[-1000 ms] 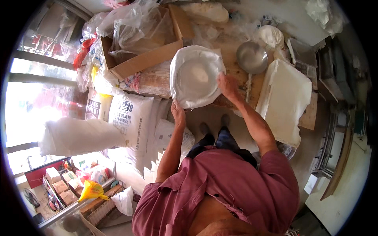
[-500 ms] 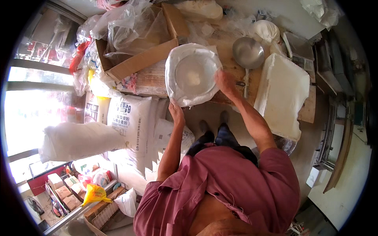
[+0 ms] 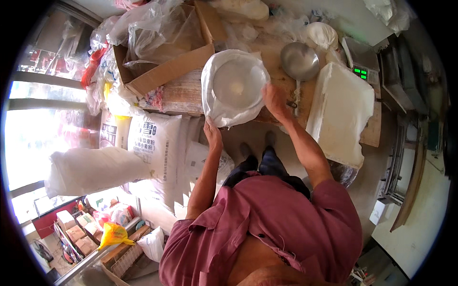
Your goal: The person moves a wooden tray and a white plastic container in a cluttered room. They then pick up a bag of flour, open it, and pour the flour into a metal bowl using a scoop. The person places the scoop into the bowl and continues to handle the flour bag.
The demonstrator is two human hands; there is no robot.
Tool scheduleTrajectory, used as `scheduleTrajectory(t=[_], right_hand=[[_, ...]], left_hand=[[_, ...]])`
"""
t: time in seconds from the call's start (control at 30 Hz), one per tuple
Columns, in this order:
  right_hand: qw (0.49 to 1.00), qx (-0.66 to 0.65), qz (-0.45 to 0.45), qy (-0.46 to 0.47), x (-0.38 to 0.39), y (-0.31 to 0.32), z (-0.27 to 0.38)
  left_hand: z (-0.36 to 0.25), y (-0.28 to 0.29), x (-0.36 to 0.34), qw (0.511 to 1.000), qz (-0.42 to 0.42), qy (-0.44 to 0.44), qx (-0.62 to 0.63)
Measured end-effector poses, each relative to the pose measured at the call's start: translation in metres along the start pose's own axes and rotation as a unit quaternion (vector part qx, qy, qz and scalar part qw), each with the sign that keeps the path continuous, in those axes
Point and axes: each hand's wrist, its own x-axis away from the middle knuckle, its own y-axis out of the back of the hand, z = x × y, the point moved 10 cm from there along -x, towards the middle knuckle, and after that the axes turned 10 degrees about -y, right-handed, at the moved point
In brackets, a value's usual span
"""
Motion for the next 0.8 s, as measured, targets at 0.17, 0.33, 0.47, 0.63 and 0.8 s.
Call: scheduleTrajectory(t=[0.17,0.33,0.47,0.63,0.8], right_hand=[[1.000,-0.023,-0.017,0.001,0.004,0.006,-0.003],[0.999,-0.004,0.014,0.028,0.010,-0.001,0.015],[0.996,0.032,0.039,0.075,0.021,-0.003,0.023],[0.998,0.035,0.010,0.045,0.021,0.012,0.018],[0.999,0.013,0.003,0.031,0.018,0.003,-0.004]], left_hand=[[-0.003,0.000,-0.001,1.000,0.001,-0.012,0.012],[0.026,0.011,-0.005,0.998,-0.010,-0.015,0.057],[0.005,0.001,0.009,0.997,-0.022,0.010,0.079],[0.002,-0.004,0.014,0.997,-0.019,0.022,0.074],[0.002,-0.017,0.015,0.996,0.005,0.052,0.076]])
